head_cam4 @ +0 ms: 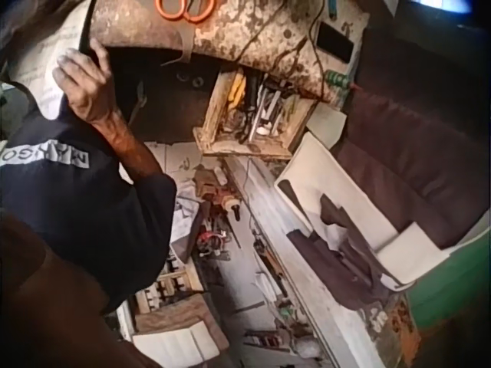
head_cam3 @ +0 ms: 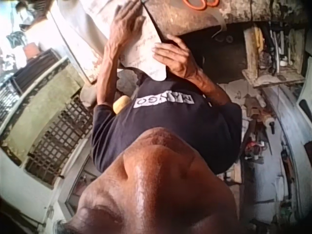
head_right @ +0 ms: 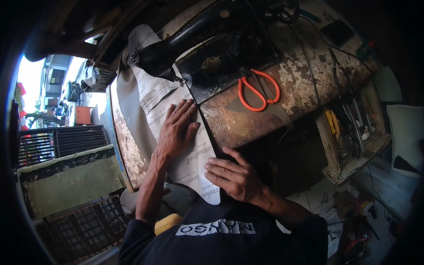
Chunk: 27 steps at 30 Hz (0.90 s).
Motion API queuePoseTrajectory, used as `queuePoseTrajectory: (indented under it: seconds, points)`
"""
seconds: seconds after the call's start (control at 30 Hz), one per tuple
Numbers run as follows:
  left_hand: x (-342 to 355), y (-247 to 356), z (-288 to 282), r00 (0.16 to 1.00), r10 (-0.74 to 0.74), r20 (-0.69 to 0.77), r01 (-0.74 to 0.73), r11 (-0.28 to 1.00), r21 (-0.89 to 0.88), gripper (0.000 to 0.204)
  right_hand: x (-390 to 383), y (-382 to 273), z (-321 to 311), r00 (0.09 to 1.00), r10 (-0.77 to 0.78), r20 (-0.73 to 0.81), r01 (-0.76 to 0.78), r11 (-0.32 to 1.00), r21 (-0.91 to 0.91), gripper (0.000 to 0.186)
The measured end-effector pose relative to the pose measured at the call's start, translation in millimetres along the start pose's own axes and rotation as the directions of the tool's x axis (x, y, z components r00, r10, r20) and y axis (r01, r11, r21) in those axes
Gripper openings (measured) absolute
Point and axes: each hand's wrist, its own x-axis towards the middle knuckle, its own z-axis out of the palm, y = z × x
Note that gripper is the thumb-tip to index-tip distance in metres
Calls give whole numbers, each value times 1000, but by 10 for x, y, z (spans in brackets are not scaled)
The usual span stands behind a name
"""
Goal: The person fits a new leather cover over a foam chair cushion and then uses a sewing machine to stitch a piece of leather fabric.
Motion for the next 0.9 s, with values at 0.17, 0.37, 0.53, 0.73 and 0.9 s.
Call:
queuePoseTrajectory:
  seconds: [0.17,0.37,0.53,0.73,0.9]
  points:
    - [-38,32,-27,1000,-31,-2,31,999,12,51,-40,43,53,1000,13,21,-13,1000,14,21]
    - [-85,10,15,1000,-21,-13,21,999,24,54,6,19,-22,999,31,37,-31,999,20,20]
    - [-77,60,7,999,-40,-13,41,998,50,57,5,34,-52,998,43,45,-43,999,18,20]
    - [-100,83,32,998,-65,-7,65,996,58,66,-9,58,-58,996,58,65,-59,998,23,21]
    - [-138,196,-11,983,-174,49,170,982,86,78,-29,71,-51,990,88,110,-91,996,20,24]
